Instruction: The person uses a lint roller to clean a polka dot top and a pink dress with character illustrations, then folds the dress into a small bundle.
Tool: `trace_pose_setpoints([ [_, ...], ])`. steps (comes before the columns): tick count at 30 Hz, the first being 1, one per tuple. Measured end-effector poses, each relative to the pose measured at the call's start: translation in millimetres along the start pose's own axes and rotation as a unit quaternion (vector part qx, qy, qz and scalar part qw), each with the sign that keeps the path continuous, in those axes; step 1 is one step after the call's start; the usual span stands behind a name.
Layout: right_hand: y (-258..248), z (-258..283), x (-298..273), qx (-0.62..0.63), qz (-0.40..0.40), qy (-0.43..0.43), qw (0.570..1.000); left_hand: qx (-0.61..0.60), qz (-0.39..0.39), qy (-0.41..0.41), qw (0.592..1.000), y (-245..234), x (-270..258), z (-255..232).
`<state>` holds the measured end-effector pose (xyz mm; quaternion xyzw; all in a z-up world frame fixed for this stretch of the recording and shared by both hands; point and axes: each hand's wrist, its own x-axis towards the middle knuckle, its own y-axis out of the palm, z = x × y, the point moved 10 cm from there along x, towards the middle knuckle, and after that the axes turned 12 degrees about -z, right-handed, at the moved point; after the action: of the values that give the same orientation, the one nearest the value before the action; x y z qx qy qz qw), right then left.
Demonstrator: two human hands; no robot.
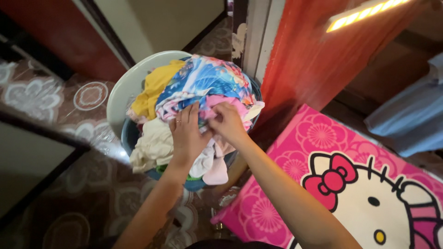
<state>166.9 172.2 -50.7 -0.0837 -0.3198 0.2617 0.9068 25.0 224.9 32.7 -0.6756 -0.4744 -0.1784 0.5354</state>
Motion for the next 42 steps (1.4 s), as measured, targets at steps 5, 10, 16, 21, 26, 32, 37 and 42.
trace_pose_setpoints([
  [5, -50.2, 18.1, -21.1, 0.301, 0.026, 0.097, 0.948, -0.058, 0.056, -0.006, 0.997, 24.5, 15.1, -16.3],
  [10, -163.4, 27.0, -31.1, 0.104, -0.056, 0.069, 0.991, -0.303, 0.146, -0.011, 0.942, 73.0, 4.9, -126.7],
  [16, -304.4, -47.1, -144.8, -0.103, -0.126, 0.056, 0.985, -0.507, 0.329, -0.026, 0.796, 108.4, -72.7, -276.4],
  [21, -470.6, -52.6, -271.2, -0.118, -0.256, 0.18, 0.942, -0.475, 0.358, -0.017, 0.804, 155.5, -89.0, -324.0],
  [26, -603.0, 7.9, -323.8, -0.207, -0.267, 0.213, 0.917, -0.285, 0.338, 0.133, 0.887, 144.1, -103.8, -352.7],
  [32, -652.5, 67.5, -300.5, -0.086, -0.319, 0.197, 0.923, -0.621, 0.61, -0.271, 0.411, 118.7, -209.3, -452.2],
  [37, -570.5, 130.8, -262.5, -0.113, -0.143, 0.028, 0.983, -0.686, 0.472, -0.382, 0.4, 112.5, -197.3, -473.3],
  [42, -580.1, 34.1, -354.9, 0.188, -0.16, 0.283, 0.927, -0.708, 0.397, -0.397, 0.429, 117.8, -185.0, -448.4],
])
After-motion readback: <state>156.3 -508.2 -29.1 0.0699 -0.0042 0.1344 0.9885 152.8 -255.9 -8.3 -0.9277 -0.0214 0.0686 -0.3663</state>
